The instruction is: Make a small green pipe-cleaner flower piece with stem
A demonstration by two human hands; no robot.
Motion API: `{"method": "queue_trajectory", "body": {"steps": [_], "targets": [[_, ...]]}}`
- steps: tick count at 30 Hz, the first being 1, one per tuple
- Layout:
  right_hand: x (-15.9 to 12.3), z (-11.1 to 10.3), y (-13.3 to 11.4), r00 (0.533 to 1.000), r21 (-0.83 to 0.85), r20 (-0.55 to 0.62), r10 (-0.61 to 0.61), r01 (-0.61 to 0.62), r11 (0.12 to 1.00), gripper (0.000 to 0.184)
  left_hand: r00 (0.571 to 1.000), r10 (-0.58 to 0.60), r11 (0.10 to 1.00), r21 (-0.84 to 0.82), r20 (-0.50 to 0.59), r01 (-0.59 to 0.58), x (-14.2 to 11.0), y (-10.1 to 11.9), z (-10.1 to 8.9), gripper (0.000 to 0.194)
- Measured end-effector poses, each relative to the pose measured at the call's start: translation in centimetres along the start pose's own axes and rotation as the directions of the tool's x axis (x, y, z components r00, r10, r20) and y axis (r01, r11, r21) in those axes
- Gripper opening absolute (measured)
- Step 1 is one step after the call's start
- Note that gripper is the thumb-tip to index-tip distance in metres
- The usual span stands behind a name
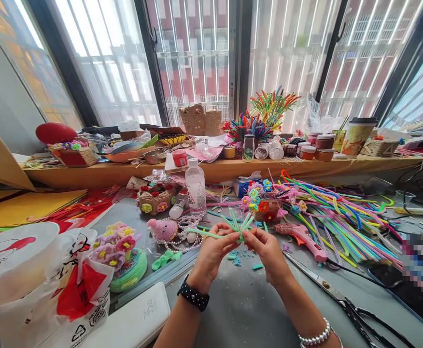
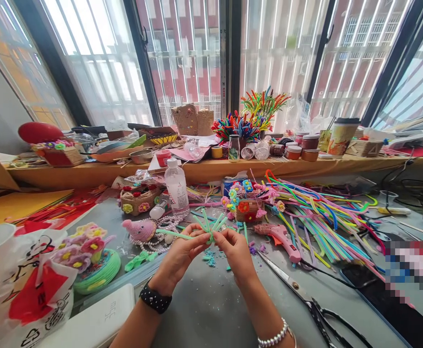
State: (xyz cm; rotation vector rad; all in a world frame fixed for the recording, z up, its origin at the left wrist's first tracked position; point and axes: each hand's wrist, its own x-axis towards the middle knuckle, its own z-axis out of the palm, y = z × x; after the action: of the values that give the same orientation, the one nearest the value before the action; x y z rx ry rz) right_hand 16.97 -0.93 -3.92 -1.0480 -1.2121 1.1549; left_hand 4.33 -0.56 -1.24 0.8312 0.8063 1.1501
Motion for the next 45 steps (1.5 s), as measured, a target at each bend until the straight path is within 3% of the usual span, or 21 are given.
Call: {"method": "queue_trajectory", "body": {"steps": [12,17,21,24,26,29,32,35,38,45], "targets": [[0.2,-0.6,-0.6,0.998,0.046,0.055,-0.018,0.016,0.999,0.029,0.997,-0.055,0.981,0.188,0.051,0.045,-0.1,0.3,-0.3,0.039],[0.3,-0.6,0.0,1.0,0.012,0.015,0.014,-0.015,1.0,0.032,1.0,-0.009,0.974,0.227,0.006,0.007,0.0,-0.2,-0.1,0.041],[0.5,-0.8,0.4,0.998,0.034,-0.054,0.022,-0.02,0.999,0.033,0.999,0.017,0.987,0.158,-0.045,-0.01,0.3,-0.3,-0.1,0.043],[0.4,-0.9,0.3,0.989,-0.142,-0.097,-0.109,0.095,0.985,0.031,0.997,0.031,0.997,0.067,-0.071,-0.026,0.4,0.0,-0.4,0.04],[0.2,-0.9,0.1,0.95,-0.356,-0.101,-0.296,0.243,0.902,0.022,0.996,0.032,0.999,0.023,-0.086,-0.03,0.4,0.2,-0.6,0.038],[-0.1,-0.7,0.1,0.834,-0.589,-0.005,-0.551,0.443,0.676,0.015,0.996,0.023,1.0,-0.01,-0.084,-0.024,0.3,0.2,-0.5,0.037],[-0.2,-0.7,0.2,0.723,-0.696,0.105,-0.682,0.544,0.469,0.016,0.999,0.022,0.999,-0.024,-0.049,-0.023,0.3,-0.1,-0.3,0.035],[-0.3,-0.8,0.3,0.645,-0.762,0.157,-0.747,0.561,0.325,0.017,1.0,0.015,0.999,-0.036,-0.027,-0.016,0.2,-0.2,-0.1,0.034],[-0.4,-0.8,0.3,0.615,-0.79,0.204,-0.761,0.562,0.242,0.017,0.999,0.02,0.999,-0.038,-0.026,-0.021,0.2,-0.2,-0.1,0.034],[-0.5,-0.5,0.1,0.594,-0.794,0.246,-0.766,0.577,0.192,0.014,0.994,0.088,0.996,0.033,-0.063,-0.086,0.1,0.0,-0.1,0.037]]}}
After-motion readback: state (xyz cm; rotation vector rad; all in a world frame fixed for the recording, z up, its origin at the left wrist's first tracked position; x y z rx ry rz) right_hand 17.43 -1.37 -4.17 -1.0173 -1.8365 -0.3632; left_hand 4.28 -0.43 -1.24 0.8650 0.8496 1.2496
